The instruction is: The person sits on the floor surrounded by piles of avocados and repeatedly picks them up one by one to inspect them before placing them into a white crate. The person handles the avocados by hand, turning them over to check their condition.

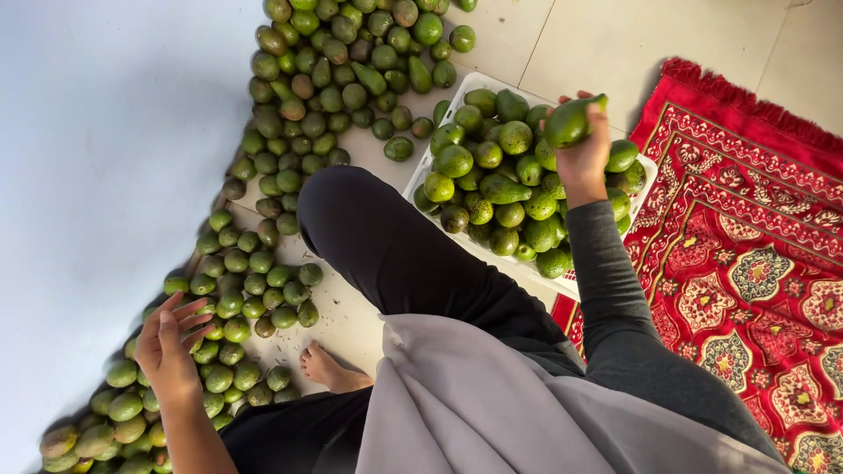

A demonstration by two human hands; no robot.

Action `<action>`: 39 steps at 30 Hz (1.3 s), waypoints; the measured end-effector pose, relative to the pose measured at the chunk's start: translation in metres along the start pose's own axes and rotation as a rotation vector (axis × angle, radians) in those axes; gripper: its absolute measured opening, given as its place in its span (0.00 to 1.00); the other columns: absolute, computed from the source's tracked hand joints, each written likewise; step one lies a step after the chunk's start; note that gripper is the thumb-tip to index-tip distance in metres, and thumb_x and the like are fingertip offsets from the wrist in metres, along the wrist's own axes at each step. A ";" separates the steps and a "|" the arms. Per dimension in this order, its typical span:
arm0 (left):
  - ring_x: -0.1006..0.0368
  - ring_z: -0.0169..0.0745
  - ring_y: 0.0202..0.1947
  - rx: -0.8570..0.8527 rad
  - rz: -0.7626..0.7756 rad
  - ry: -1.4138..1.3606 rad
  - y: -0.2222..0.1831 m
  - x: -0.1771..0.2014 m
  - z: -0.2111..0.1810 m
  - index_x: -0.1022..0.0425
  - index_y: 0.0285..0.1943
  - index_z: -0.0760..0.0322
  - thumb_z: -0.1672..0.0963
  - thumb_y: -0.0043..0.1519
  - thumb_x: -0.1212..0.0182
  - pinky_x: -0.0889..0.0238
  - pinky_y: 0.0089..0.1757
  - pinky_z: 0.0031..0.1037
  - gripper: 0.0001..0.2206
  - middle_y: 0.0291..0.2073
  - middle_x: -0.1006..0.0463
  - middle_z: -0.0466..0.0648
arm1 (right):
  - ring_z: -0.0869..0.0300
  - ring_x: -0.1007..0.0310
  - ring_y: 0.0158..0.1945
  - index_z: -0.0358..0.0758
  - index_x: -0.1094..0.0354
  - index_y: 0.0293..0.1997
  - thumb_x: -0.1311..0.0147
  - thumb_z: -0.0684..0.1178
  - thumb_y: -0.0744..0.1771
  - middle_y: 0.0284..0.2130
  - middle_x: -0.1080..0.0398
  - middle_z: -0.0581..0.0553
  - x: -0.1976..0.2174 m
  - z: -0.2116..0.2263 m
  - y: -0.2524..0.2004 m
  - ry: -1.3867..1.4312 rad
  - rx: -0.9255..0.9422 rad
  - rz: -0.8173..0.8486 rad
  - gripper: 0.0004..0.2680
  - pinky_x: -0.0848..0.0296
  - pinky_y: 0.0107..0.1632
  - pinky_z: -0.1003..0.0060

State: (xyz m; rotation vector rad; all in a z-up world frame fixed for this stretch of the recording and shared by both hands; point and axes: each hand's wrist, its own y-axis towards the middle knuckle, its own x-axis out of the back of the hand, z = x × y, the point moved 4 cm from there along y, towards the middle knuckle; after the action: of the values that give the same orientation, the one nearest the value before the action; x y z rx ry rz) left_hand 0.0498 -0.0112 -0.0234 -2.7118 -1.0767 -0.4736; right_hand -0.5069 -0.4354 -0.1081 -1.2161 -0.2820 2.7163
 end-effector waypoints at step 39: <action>0.28 0.64 0.67 0.574 0.557 0.890 -0.027 -0.011 0.045 0.44 0.84 0.47 0.42 0.68 0.45 0.31 0.61 0.58 0.34 0.65 0.23 0.60 | 0.45 0.32 0.53 0.38 0.31 0.48 0.38 0.41 0.68 0.56 0.38 0.38 -0.111 -0.218 0.024 -1.572 1.215 0.657 0.07 0.30 0.49 0.49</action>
State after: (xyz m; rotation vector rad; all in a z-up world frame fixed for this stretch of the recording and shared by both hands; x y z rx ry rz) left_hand 0.0338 0.0146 -0.0678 -1.8194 -0.1543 -0.9413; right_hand -0.2718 -0.4583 -0.1762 1.3067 1.5381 2.5765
